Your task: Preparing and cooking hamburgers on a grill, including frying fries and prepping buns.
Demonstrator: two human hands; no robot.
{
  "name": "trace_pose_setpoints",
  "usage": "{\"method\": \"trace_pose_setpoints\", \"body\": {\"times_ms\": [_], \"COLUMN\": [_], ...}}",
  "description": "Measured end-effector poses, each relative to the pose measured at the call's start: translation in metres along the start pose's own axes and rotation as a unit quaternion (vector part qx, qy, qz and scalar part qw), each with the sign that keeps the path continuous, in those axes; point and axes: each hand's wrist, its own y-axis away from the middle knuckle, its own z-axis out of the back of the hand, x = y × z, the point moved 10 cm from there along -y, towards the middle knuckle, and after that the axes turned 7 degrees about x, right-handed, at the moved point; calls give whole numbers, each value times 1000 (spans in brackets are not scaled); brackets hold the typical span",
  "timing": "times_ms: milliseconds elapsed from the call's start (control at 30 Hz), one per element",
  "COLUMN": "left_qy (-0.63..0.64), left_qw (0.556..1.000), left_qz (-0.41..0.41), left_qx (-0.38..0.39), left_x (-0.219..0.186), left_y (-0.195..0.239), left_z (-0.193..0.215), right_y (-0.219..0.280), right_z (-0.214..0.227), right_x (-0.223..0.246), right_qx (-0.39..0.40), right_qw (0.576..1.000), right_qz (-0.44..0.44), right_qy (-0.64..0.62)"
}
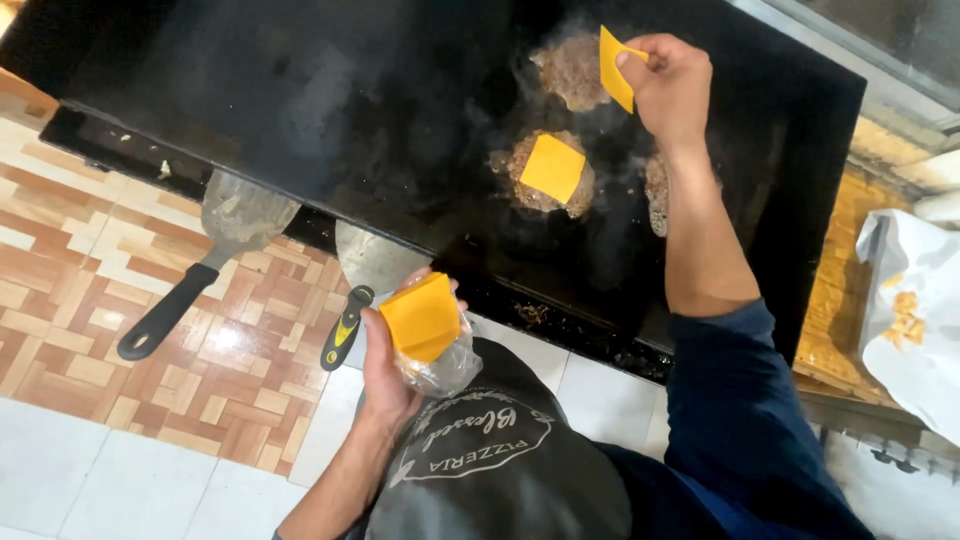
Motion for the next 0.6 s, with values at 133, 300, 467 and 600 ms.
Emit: {"method": "trace_pose_setpoints", "body": {"times_ms": [133,300,467,600], "left_qy": [-5,2,16,-3], "left_qw": [999,995,994,994], "left_qz": [-1,-21,-32,-21], "left_qx": [-43,-98,-104,-104], "left_x": [-1,-5,0,4], "left_y": [7,15,12,8], "left_z": [10,22,23,21], "right_y": [-38,-59,-55,-47], "right_z": [-27,-37,-34,-29], "right_x": [-57,-125,-123,-93], "right_qx": [32,3,23,23], "right_qw": [989,991,971,959], "right_qz": [-30,-136,-180,-183], "right_qy": [-143,1,158,213]}}
